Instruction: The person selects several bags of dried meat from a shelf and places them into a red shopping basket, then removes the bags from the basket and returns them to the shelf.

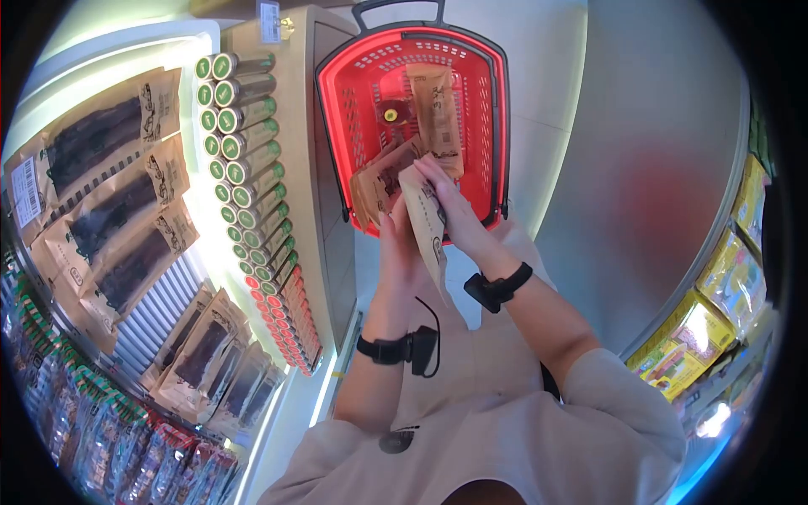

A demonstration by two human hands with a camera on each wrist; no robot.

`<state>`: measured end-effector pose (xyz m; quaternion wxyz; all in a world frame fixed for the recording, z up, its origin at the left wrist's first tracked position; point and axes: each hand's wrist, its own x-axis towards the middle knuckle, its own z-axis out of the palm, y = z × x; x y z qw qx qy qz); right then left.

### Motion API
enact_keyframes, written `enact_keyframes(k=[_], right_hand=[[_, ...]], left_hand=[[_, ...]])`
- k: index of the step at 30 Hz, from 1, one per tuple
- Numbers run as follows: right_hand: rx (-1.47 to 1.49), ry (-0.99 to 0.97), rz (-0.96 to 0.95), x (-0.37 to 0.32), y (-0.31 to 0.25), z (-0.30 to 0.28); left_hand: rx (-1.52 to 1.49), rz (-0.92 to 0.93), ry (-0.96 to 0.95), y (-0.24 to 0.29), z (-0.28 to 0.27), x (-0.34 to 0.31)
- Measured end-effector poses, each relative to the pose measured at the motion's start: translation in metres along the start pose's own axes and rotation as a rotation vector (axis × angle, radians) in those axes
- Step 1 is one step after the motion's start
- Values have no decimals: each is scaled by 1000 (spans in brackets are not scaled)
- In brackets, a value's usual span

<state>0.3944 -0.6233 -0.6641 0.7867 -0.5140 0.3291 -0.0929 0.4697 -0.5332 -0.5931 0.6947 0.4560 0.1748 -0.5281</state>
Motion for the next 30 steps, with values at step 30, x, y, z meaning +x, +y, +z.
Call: enact_keyframes(k=[30], right_hand=[[-32, 127, 565, 52, 209, 9]], left_hand=[[510, 1120, 1061, 280, -213, -199]])
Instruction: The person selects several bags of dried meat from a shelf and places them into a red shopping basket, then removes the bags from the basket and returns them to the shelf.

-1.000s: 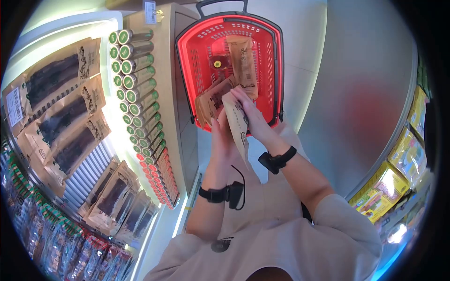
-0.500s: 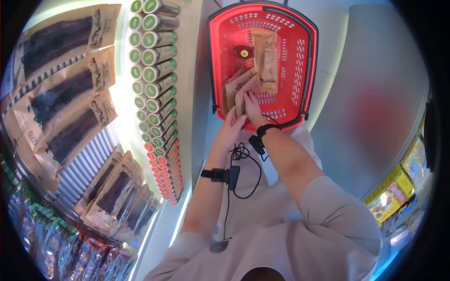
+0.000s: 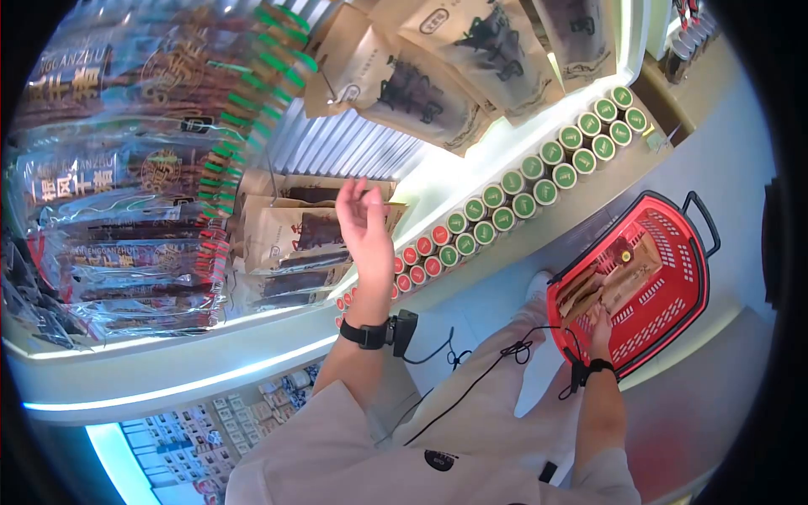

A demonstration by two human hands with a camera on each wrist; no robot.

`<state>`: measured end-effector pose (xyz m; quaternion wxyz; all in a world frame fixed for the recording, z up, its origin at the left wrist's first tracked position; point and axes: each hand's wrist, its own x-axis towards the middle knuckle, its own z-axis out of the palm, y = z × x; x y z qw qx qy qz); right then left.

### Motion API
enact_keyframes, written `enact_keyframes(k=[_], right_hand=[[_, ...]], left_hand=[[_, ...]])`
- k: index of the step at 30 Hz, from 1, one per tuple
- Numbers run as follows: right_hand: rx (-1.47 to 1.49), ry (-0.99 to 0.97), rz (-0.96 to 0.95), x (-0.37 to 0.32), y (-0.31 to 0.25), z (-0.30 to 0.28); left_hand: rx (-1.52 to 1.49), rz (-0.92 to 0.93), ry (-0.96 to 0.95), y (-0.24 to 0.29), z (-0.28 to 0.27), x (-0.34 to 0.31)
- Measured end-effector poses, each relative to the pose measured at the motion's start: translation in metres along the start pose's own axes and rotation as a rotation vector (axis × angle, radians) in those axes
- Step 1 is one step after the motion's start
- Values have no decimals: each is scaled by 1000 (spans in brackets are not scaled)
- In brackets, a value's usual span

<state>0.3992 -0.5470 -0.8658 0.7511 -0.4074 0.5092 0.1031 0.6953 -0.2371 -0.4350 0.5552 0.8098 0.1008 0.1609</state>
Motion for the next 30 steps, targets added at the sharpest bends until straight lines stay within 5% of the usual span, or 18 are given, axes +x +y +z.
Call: enact_keyframes(k=[5, 10, 13, 14, 15, 17, 18, 23, 30], right_hand=[[-75, 168, 3, -29, -16, 14], [-359, 182, -106, -55, -16, 19], [-17, 55, -101, -53, 12, 16], [-51, 141, 70, -63, 12, 16], [-292, 199, 149, -98, -29, 39], [-694, 213, -198, -76, 27, 13], [-676, 228, -118, -108, -8, 32], [-668, 209, -55, -102, 30, 15], [-622, 202, -46, -127, 6, 8]], left_hand=[[135, 265, 56, -8, 22, 55], [100, 285, 11, -12, 37, 93], [300, 307, -35, -31, 38, 117], [355, 145, -85, -9, 43, 108], [283, 161, -77, -15, 43, 116], [161, 211, 17, -26, 43, 127], [90, 242, 10, -23, 45, 124], [58, 359, 120, 12, 58, 76], [180, 369, 245, 41, 39, 36]])
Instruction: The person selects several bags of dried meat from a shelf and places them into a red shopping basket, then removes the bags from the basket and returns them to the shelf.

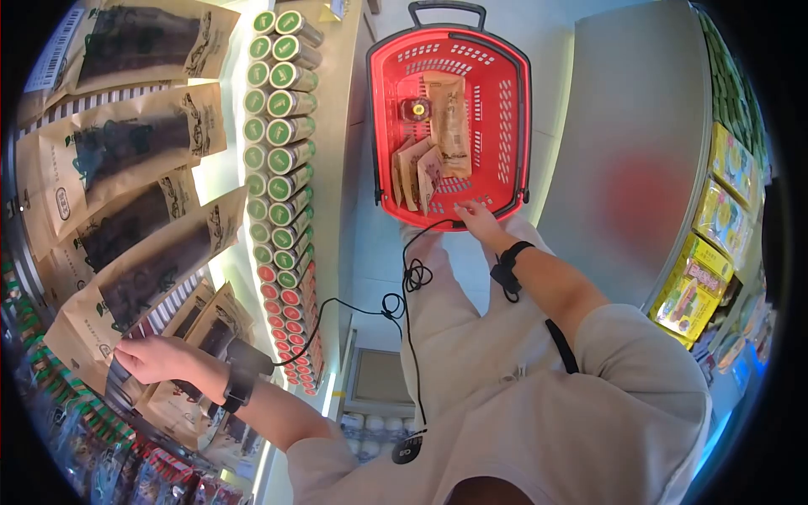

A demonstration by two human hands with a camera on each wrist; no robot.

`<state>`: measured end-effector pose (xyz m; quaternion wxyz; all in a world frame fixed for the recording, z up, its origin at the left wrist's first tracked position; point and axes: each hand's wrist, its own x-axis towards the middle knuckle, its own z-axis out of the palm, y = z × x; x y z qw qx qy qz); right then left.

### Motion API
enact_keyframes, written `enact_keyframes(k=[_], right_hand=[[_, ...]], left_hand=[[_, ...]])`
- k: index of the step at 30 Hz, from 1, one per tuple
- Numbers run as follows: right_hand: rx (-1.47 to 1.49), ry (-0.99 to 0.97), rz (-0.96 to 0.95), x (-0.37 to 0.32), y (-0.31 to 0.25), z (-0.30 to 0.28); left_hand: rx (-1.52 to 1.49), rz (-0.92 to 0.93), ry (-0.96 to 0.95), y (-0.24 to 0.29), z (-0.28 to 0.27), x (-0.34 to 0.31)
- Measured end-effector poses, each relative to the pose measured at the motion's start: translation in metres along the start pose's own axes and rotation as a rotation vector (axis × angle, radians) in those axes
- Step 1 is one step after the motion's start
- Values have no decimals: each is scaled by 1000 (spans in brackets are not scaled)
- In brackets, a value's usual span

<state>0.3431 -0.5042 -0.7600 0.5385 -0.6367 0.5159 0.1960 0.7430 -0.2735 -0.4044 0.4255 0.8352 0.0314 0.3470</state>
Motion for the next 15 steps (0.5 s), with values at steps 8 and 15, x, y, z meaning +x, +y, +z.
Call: enact_keyframes(k=[8, 15], right_hand=[[-15, 168, -267, -28, -67, -14], [324, 2, -526, -107, -157, 3]], left_hand=[[99, -10, 29, 29, -18, -25], [143, 188, -57, 45, -32, -83]])
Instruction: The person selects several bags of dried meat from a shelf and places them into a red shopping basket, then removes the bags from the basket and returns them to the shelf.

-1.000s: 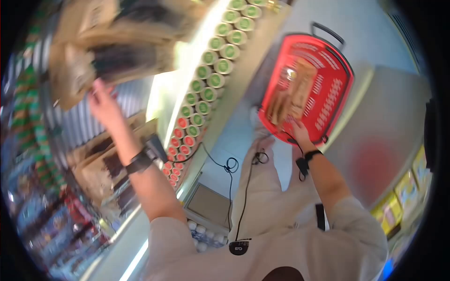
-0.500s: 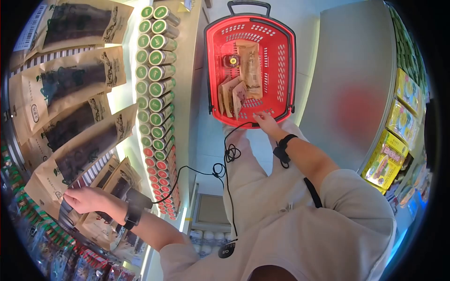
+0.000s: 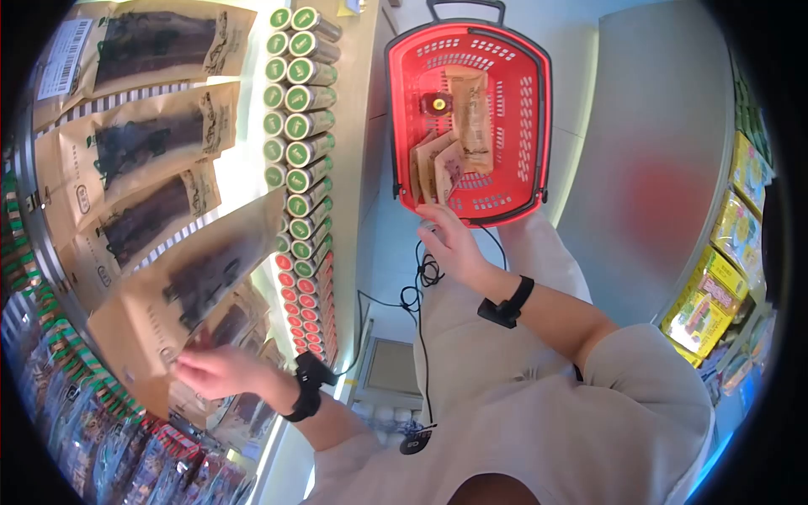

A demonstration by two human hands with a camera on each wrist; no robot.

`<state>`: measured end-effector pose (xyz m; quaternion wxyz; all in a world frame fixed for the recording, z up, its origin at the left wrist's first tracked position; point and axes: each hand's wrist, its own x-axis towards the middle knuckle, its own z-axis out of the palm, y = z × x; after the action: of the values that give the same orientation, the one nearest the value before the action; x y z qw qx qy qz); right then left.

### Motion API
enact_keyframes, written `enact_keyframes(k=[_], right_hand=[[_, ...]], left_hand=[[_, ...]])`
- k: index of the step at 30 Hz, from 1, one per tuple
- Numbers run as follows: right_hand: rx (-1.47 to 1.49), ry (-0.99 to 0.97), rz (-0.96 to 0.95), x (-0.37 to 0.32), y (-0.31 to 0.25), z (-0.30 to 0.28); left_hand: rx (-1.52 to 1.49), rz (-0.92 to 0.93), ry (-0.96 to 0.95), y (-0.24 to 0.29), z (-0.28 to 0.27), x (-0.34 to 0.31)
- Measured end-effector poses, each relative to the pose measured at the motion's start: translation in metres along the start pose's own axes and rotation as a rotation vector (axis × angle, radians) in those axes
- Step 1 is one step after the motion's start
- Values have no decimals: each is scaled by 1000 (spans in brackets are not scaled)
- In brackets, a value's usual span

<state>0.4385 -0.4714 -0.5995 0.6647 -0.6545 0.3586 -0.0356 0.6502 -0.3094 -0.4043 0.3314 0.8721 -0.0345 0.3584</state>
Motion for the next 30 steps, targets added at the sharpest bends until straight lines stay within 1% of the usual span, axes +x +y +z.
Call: enact_keyframes(k=[1, 2, 3, 4, 5, 6, 7, 8, 10, 11, 12, 13, 14, 15, 16, 17, 19, 21, 23, 24, 26, 27, 30], right_hand=[[182, -98, 60, -8, -17, 9], [361, -193, 120, -11, -29, 18], [384, -200, 118, -10, -36, 27], [677, -96, 193, -8, -41, 33], [961, 22, 273, -8, -46, 35], [1183, 91, 340, 5, -56, 30], [1187, 113, 347, -26, -48, 11], [1234, 71, 312, -47, -42, -2], [1324, 10, 230, -72, -36, -19], [1360, -8, 185, -81, -35, -27], [1389, -22, 138, -69, -33, -34], [1413, -34, 90, -29, -28, -41], [1434, -46, 41, 20, -18, -53], [1455, -66, -8, 60, -7, -68], [1478, -93, -56, 71, 0, -82], [1505, -128, -102, 61, 4, -92], [1561, -230, -207, 49, 7, -105], [1608, -362, -326, 39, 3, -113], [1651, -504, -442, 19, -5, -114], [1658, -499, -444, 17, -8, -117], [1547, -396, -699, 14, -15, -126], [1546, -389, -699, 12, -13, -131], [1539, -186, -416, -3, -6, -151]], left_hand=[[98, 60, -56, 5, -1, -18], [114, 252, -179, 6, -5, -38], [203, 371, -241, 20, -4, -62], [-153, 350, -493, 50, 7, -71], [-2, 341, -869, 57, -11, -80], [-94, 443, -1053, 65, -16, -88], [-239, 547, -1114, 76, -16, -102], [-394, 651, -1174, 87, -16, -119], [-648, 755, -1150, 100, -13, -163], [-689, 753, -1181, 109, -10, -178], [-753, 716, -1290, 120, -7, -192], [-819, 679, -1400, 130, -6, -203], [-868, 671, -1434, 139, -7, -210], [-773, 733, -1440, 148, -7, -215], [-669, 798, -1440, 155, -8, -220], [-692, 796, -1469, 163, -8, -223], [-616, 715, -1464, 173, -5, -228], [-604, 714, -1478, 176, -2, -232], [-593, 627, -1503, 176, 1, -238], [-595, 626, -1524, 177, 3, -240], [-613, 638, -1541, 179, 7, -245], [-635, 647, -1550, 180, 9, -249], [-641, 653, -1578, 184, 15, -259]])
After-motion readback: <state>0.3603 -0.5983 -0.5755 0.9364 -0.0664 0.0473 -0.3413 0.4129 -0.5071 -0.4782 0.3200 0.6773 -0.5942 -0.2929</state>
